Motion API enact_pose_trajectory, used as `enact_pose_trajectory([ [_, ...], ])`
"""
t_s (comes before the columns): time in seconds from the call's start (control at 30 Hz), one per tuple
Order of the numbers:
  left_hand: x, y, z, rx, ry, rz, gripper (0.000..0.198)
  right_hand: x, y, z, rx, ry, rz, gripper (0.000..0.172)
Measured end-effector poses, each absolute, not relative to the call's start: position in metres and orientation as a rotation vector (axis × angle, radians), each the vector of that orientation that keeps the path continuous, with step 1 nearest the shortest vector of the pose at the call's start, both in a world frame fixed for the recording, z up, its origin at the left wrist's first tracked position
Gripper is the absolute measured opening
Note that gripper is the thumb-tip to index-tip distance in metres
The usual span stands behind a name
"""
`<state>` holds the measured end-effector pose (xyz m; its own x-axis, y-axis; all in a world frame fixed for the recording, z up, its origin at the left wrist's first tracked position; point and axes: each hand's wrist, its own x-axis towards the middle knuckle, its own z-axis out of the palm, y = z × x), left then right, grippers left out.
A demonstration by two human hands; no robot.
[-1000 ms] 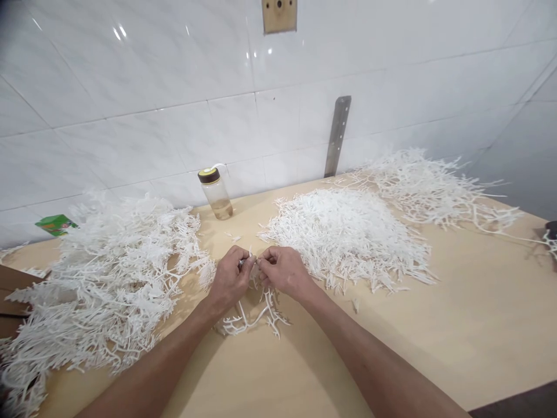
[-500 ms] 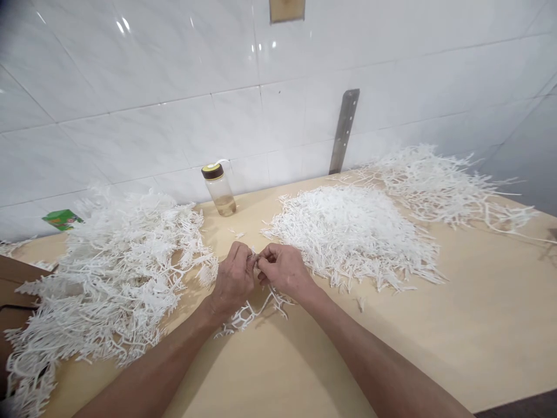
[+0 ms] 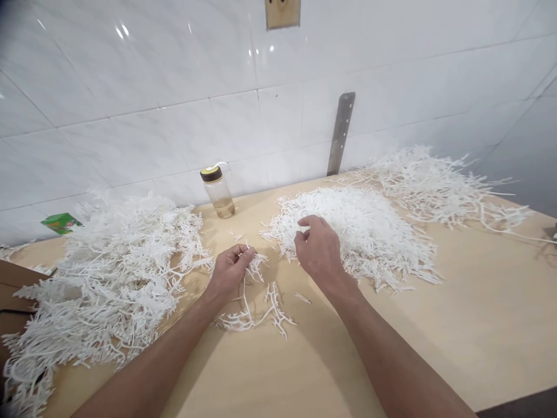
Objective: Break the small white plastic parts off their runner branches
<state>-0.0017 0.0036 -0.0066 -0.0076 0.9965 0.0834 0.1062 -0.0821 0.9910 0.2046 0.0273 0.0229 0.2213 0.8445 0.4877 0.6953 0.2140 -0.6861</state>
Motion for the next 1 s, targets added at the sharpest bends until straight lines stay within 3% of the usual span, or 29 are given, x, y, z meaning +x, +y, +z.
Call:
enact_pose_trajectory([
  [0.07,-0.002,0.004,-0.006,1.313,1.251,1.226,0.039,0.201,0.025,0.023,-1.441,-1.602,0.190,0.019],
  [0.27,0.000,0.001,0.000,1.319,1.244,1.242,0.039,0.171,0.008,0.021,-1.298,-1.911,0.694,0.022],
  [0.43,0.001,0.001,-0.001,1.389,1.312,1.254,0.035,0.162,0.005,0.014,-1.298,-1.906,0.627,0.016],
  [0.63,0.001,0.003,-0.004,1.467,1.444,1.310,0.029,0.153,-0.002,0.013,-1.286,-2.047,0.478,0.022],
  [0.87,-0.014,0.012,0.000,1.337,1.500,1.478,0.031,0.160,-0.010,0.027,-1.273,-1.982,1.045,0.021],
  [1.0,-0.010,0.012,0.002,1.320,1.278,1.341,0.032,0.176,0.003,0.030,-1.348,-1.801,0.806,0.012],
])
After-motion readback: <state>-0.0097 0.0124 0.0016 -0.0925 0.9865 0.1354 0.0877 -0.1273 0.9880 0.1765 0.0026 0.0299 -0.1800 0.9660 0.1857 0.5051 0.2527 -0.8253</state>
